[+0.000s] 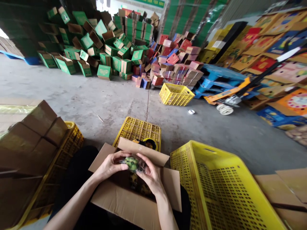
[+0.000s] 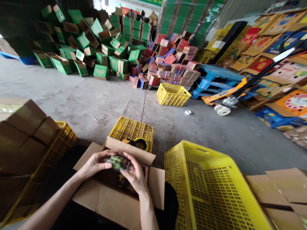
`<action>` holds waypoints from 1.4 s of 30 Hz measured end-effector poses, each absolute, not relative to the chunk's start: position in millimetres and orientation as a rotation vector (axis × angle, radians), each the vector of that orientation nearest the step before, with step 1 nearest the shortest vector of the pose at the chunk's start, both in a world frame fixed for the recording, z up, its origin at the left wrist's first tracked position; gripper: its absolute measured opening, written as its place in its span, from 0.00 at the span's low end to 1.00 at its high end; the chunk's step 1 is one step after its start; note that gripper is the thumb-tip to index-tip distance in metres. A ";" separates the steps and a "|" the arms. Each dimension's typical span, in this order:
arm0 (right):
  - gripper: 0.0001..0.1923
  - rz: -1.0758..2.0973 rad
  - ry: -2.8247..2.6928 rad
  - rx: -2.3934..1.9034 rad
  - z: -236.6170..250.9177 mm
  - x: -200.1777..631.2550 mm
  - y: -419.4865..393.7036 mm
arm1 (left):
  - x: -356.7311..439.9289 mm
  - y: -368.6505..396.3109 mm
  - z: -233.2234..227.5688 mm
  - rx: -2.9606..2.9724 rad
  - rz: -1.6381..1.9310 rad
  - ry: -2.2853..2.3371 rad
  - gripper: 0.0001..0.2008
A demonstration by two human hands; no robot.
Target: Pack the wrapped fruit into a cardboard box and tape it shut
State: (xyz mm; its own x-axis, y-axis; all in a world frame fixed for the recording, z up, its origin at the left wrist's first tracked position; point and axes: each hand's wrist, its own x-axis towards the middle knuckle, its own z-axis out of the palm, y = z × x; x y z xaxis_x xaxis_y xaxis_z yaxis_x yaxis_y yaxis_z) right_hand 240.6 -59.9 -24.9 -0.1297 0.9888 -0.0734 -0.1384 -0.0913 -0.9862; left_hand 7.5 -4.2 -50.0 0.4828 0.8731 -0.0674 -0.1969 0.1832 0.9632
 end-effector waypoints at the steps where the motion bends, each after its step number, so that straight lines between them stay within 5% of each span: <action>1: 0.31 1.408 -1.153 -1.108 -26.5 241.5 -59.5 | 6.8 -3.9 -52.0 1.145 0.888 0.748 0.26; 12: 0.29 1.365 -0.778 -1.281 -42.9 246.2 -54.4 | 3.3 -3.3 -60.4 1.246 0.975 0.661 0.19; 18: 0.33 1.686 -0.796 -1.210 -43.9 242.9 -58.2 | 2.6 -5.5 -59.8 1.161 0.911 0.606 0.19; 25: 0.28 1.600 -0.789 -1.178 -49.7 244.0 -56.7 | 4.7 -7.8 -45.1 1.038 0.801 0.605 0.52; 33: 0.29 1.583 -0.798 -1.157 -47.4 243.1 -57.7 | 10.1 -4.6 -44.3 1.101 0.857 0.753 0.25; 42: 0.30 1.629 -0.826 -1.146 -44.0 242.7 -58.5 | 7.1 -5.4 -48.2 1.019 0.950 0.719 0.17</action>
State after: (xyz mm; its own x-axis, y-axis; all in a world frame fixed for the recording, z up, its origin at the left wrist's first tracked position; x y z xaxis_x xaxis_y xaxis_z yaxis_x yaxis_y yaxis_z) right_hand 242.7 -58.5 -44.0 -0.1140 0.9458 -0.3041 -0.3138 -0.3247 -0.8923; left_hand 7.1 -5.4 -48.2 0.4242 0.9032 -0.0653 -0.3091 0.2122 0.9271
